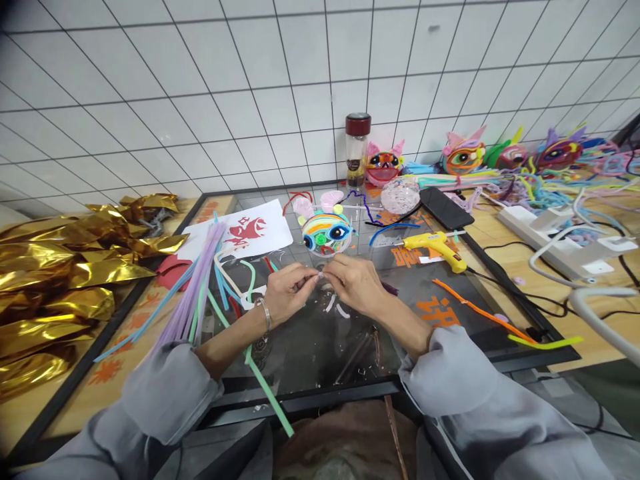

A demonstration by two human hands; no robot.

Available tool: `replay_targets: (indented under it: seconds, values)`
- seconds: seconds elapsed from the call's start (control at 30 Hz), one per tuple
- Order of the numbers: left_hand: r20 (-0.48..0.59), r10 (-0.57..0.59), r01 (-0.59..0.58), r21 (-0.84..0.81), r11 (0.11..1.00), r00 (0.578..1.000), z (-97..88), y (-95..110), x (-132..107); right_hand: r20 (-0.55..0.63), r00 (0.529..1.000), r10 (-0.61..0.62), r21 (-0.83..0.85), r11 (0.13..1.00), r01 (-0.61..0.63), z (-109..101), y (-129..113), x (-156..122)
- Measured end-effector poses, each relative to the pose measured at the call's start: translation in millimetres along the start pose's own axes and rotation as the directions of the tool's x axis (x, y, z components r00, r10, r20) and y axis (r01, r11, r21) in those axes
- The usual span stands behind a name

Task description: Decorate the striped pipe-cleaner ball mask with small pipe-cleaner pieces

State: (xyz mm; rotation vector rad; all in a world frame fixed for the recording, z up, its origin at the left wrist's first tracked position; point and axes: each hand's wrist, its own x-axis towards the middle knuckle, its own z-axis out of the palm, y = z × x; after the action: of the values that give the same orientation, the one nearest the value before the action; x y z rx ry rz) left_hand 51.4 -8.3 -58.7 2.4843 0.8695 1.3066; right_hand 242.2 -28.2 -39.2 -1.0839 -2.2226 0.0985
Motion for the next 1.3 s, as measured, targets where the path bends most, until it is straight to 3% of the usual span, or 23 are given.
replay_targets:
  seconds: [0.2, 0.37, 0.47, 0.6, 0.67, 0.87, 1.0, 1.17, 1.3]
  values:
    - [0.009, -0.051, 0.051, 0.01, 0.999, 0.999, 2.8, -3, -3, -0.034, 0.999, -0.016, 0.012, 1.0, 0.017, -1, -6, 0]
    - [-0.003, -0.218, 0.217, -0.096, 0.971, 0.976, 2.2, -3, -3, -0.08, 0.996, 0.029, 0.064, 0.998, -0.024, -10, -4, 2]
    - [0.048, -0.431, 0.428, -0.26, 0.865, 0.901, 0.2, 0, 1, -0.128, 0.99, 0.065, 0.111, 0.993, -0.051, -15, -3, 3]
    - [0.168, -0.643, 0.627, -0.498, 0.599, 0.747, -0.7, 4, 5, -0.139, 0.984, 0.111, 0.175, 0.981, -0.086, -15, -5, 5]
    - [0.217, -0.67, 0.645, -0.584, 0.494, 0.71, -0.1, 6, 7, -0.128, 0.98, 0.153, 0.206, 0.971, -0.125, -13, -6, 5]
    - [0.249, -0.684, 0.602, -0.722, 0.341, 0.685, 3.1, 6, 8, -0.034, 0.945, 0.325, 0.265, 0.915, -0.305, -9, -8, 4]
    - [0.275, -0.698, 0.571, -0.787, 0.232, 0.661, 3.8, 3, 9, 0.005, 0.954, 0.299, 0.09, 0.95, -0.299, -7, -15, 5]
    - [0.319, -0.704, 0.549, -0.827, 0.12, 0.635, 3.2, -1, 11, -0.034, 0.972, 0.233, -0.12, 0.964, -0.235, 0, -21, 6]
    - [0.36, -0.684, 0.549, -0.833, 0.072, 0.635, 1.0, -2, 13, -0.102, 0.98, 0.171, -0.324, 0.926, -0.195, 5, -21, 8]
